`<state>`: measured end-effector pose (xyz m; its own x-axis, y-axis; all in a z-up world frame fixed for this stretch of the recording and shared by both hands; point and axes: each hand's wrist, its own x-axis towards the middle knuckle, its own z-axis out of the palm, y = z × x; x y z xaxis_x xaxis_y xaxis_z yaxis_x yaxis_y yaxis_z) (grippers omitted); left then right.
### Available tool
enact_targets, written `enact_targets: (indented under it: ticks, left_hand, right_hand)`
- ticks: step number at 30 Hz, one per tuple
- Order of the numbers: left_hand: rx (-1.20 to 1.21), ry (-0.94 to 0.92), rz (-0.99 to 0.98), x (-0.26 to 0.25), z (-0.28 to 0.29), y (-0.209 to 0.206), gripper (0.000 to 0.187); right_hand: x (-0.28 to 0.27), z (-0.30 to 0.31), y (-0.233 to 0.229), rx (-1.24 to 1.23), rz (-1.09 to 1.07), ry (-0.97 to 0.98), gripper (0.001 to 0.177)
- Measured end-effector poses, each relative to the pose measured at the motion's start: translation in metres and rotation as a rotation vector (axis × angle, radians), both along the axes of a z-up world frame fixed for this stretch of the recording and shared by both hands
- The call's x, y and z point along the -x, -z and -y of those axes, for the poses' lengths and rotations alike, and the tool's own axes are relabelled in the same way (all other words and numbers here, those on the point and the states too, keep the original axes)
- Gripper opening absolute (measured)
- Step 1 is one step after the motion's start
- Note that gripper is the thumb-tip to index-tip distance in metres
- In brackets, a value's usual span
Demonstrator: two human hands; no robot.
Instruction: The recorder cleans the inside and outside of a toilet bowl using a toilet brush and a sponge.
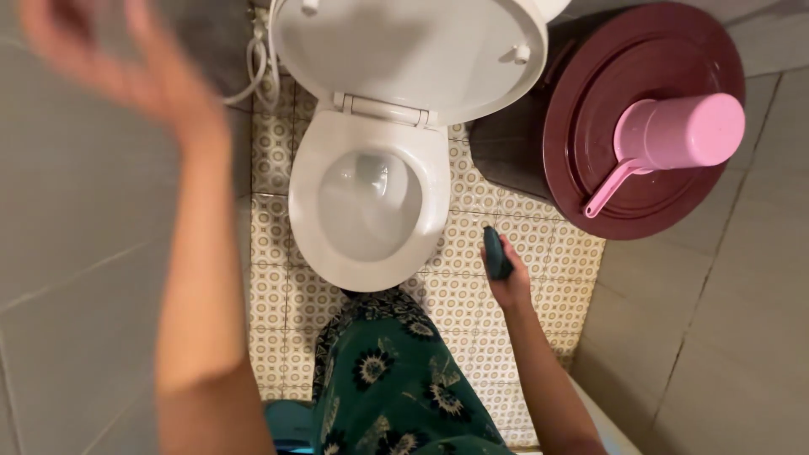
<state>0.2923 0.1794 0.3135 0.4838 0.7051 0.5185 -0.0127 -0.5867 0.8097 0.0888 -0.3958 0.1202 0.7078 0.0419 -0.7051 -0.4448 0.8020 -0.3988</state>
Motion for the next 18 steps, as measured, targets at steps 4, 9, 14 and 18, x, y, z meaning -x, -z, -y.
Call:
enact_targets:
  ticks: [4,9,14,18]
  left_hand:
    - [0.022,-0.155,0.102,0.175,0.065,0.092,0.072]
    - [0.559,0.103,-0.344,0.277,0.188,0.124,0.068]
    - [1.314,0.291,-0.404,0.282,0.224,0.158,0.068]
    - [1.715,0.223,-0.251,0.285,0.217,0.179,0.041]
  right_hand:
    - [-0.029,-0.017,-0.011,0.164,0.032,-0.070,0.046]
    - [-0.031,-0.062,0.019,0.274,0.306,-0.470,0.029]
    - [-0.007,-0.176,-0.025,0.316,0.249,-0.791,0.026]
    - [-0.002,-0.230,-0.034,0.483,0.419,-0.932,0.023]
